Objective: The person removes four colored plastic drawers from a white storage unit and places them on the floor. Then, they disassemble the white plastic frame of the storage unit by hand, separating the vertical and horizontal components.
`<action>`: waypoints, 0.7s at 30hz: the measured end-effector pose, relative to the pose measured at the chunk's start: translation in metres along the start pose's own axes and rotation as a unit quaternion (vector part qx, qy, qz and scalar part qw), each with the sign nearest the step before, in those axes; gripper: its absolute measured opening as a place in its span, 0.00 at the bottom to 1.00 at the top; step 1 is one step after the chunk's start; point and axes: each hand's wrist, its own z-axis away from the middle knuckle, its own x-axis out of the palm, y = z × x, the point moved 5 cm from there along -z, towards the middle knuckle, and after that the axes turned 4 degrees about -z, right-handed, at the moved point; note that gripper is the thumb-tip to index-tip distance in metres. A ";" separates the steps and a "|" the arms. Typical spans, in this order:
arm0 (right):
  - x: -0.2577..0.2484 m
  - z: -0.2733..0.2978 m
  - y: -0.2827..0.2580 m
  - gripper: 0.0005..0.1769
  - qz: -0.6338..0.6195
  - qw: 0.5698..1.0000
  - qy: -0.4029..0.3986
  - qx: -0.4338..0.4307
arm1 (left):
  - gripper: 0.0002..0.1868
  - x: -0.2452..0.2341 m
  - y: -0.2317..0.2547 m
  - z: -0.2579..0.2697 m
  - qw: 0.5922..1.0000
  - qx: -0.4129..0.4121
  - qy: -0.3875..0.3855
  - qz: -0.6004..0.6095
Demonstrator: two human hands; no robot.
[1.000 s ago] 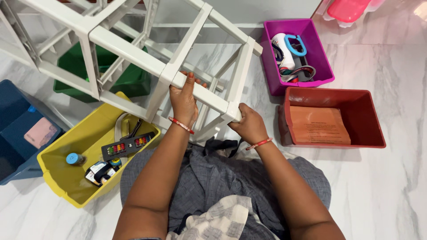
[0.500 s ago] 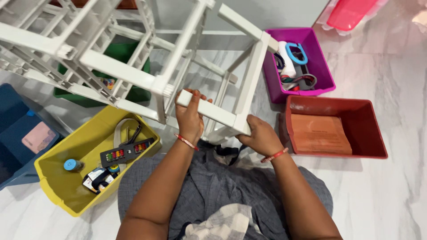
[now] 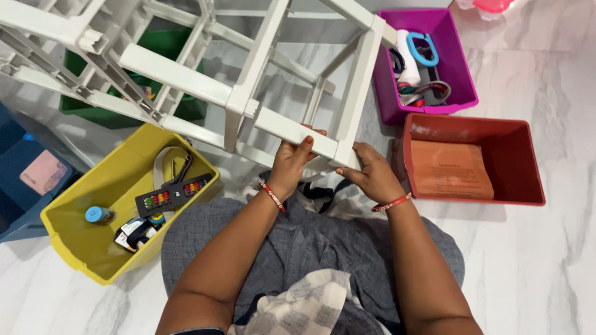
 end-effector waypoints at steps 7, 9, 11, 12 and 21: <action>-0.001 -0.002 0.000 0.32 0.016 1.000 -0.006 -0.001 | 0.22 0.001 0.002 0.002 1.000 0.001 0.003 -0.030; -0.001 -0.002 0.000 0.32 0.018 1.000 -0.006 -0.013 | 0.21 0.002 0.003 0.002 0.999 -0.003 0.012 -0.031; -0.002 -0.002 0.002 0.32 0.018 1.000 -0.012 -0.002 | 0.21 0.002 0.005 0.003 0.999 -0.005 0.021 -0.031; -0.002 -0.001 0.004 0.32 0.016 1.000 -0.016 0.015 | 0.20 0.002 0.005 0.003 0.999 -0.006 0.024 -0.030; -0.004 0.000 0.013 0.31 0.021 1.000 -0.014 -0.003 | 0.19 0.000 0.005 0.002 1.000 -0.014 0.016 -0.019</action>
